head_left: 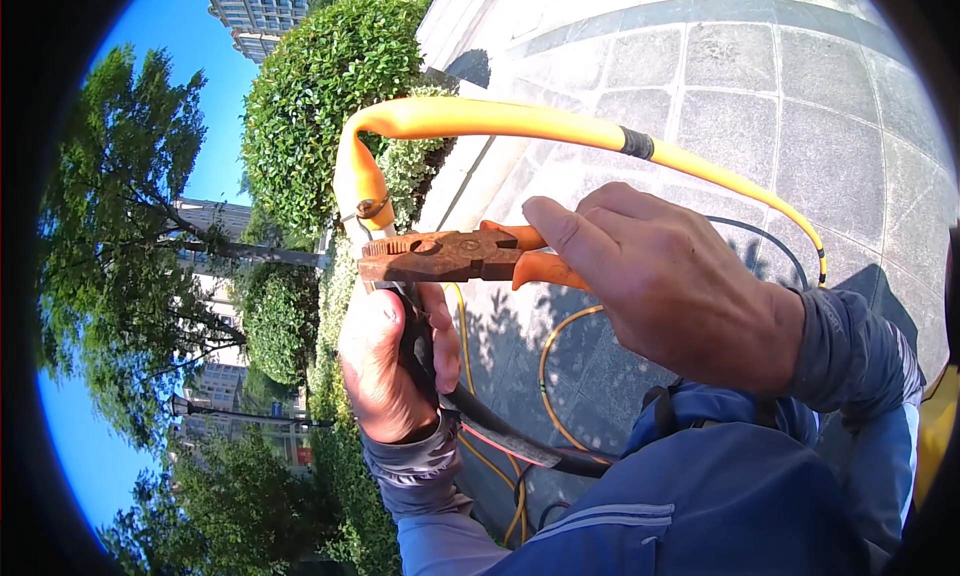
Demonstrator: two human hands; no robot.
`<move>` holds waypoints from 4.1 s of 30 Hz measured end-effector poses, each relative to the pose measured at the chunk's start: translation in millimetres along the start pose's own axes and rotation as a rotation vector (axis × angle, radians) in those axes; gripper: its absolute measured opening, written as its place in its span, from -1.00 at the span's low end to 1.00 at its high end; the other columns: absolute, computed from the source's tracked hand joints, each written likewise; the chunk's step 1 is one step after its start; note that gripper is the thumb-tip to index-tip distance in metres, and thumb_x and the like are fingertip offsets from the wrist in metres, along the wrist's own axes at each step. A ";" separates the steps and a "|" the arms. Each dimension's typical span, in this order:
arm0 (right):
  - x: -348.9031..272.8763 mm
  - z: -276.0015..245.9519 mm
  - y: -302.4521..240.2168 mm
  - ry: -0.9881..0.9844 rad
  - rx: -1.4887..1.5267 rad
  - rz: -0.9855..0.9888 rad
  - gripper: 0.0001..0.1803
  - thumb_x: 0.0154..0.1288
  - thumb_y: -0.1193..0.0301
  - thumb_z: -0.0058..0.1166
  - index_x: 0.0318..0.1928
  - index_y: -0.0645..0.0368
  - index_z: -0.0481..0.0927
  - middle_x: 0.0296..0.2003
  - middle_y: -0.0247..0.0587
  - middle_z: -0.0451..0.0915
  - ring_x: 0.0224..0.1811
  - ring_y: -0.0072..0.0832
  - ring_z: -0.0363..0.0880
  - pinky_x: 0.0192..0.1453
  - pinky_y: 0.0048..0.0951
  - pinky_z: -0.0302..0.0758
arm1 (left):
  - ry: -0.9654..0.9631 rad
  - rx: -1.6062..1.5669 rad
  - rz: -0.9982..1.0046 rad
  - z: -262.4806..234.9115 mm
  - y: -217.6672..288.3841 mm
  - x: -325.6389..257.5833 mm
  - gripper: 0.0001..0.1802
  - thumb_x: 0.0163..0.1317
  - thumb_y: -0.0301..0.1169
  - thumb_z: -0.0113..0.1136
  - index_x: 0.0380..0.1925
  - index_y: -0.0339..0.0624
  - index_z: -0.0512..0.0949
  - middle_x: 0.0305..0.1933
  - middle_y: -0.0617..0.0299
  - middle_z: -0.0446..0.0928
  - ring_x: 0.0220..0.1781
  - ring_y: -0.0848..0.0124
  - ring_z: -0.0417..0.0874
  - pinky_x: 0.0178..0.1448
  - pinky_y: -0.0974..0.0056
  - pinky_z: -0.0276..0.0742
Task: Using pliers to tighten a wire wrap around a hose connection to secure it.
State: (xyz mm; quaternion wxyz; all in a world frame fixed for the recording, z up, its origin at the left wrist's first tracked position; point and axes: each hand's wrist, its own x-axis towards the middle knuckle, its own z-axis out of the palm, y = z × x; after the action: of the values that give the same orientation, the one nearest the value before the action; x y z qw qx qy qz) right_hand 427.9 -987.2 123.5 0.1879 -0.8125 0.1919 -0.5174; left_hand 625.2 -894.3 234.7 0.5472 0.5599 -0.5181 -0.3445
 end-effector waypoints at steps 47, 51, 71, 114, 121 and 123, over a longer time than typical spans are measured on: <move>-1.6 -4.0 21.8 -0.104 0.210 0.258 -0.58 0.27 0.41 0.36 0.09 0.24 0.56 -0.22 -0.05 0.63 -0.23 -0.21 0.65 -0.11 -0.30 0.56 | -0.372 -0.125 -0.199 1.1 -22.6 45.7 -0.58 0.39 -0.33 0.09 0.14 -0.40 0.40 -0.38 0.20 0.49 -0.73 0.57 0.42 -0.69 0.48 0.32; -12.2 -14.6 24.0 -0.124 0.258 0.470 -0.52 0.25 0.34 0.41 0.10 0.27 0.56 -0.24 -0.12 0.59 -0.24 -0.30 0.63 -0.11 -0.35 0.55 | -0.431 -0.007 -0.177 8.6 -28.5 56.6 -0.60 0.41 -0.35 0.09 0.14 -0.37 0.41 -0.39 0.26 0.47 -0.71 0.62 0.41 -0.66 0.51 0.32; -6.0 -9.7 12.5 -0.089 -0.436 0.147 -0.47 -0.16 0.74 0.19 -0.05 0.22 0.49 -0.37 -0.04 0.40 -0.40 -0.04 0.48 -0.33 -0.24 0.45 | -0.555 0.109 0.198 -21.5 -72.8 80.4 -0.63 0.33 -0.40 0.26 0.08 -0.26 0.46 -0.48 0.31 0.46 -0.51 0.58 0.48 -0.40 0.36 0.42; 26.9 123.3 -4.5 -0.109 0.199 0.357 -0.73 0.24 0.55 0.22 -0.11 0.29 0.43 -0.33 0.08 0.54 -0.33 0.05 0.57 -0.30 -0.04 0.43 | -0.019 -0.294 -0.189 -117.1 -94.7 38.3 -0.37 0.52 0.03 -0.03 0.10 -0.46 0.44 -0.38 0.22 0.47 -0.75 0.60 0.33 -0.70 0.48 0.25; 6.6 132.1 -9.7 -0.190 0.587 0.567 -0.75 0.31 0.51 0.16 -0.08 0.28 0.41 -0.36 0.16 0.56 -0.29 0.13 0.60 -0.27 -0.04 0.45 | 0.052 -0.324 -0.196 -110.4 -79.9 19.9 -0.35 0.54 0.04 -0.07 0.11 -0.48 0.39 -0.38 0.19 0.45 -0.77 0.60 0.29 -0.77 0.48 0.20; 4.8 128.2 -5.3 -0.232 0.640 0.577 -0.75 0.32 0.51 0.17 -0.08 0.27 0.40 -0.39 0.16 0.56 -0.30 0.14 0.60 -0.28 -0.05 0.45 | 0.035 -0.374 -0.212 -104.6 -75.3 16.3 -0.33 0.55 0.07 -0.13 0.15 -0.46 0.35 -0.35 0.20 0.41 -0.78 0.62 0.26 -0.78 0.49 0.21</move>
State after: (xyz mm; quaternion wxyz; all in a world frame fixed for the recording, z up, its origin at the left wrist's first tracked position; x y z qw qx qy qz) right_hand 547.5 -971.4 79.4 0.5868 -0.6794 0.2185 -0.3826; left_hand 743.8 -893.3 181.8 0.6113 0.5058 -0.3738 -0.4803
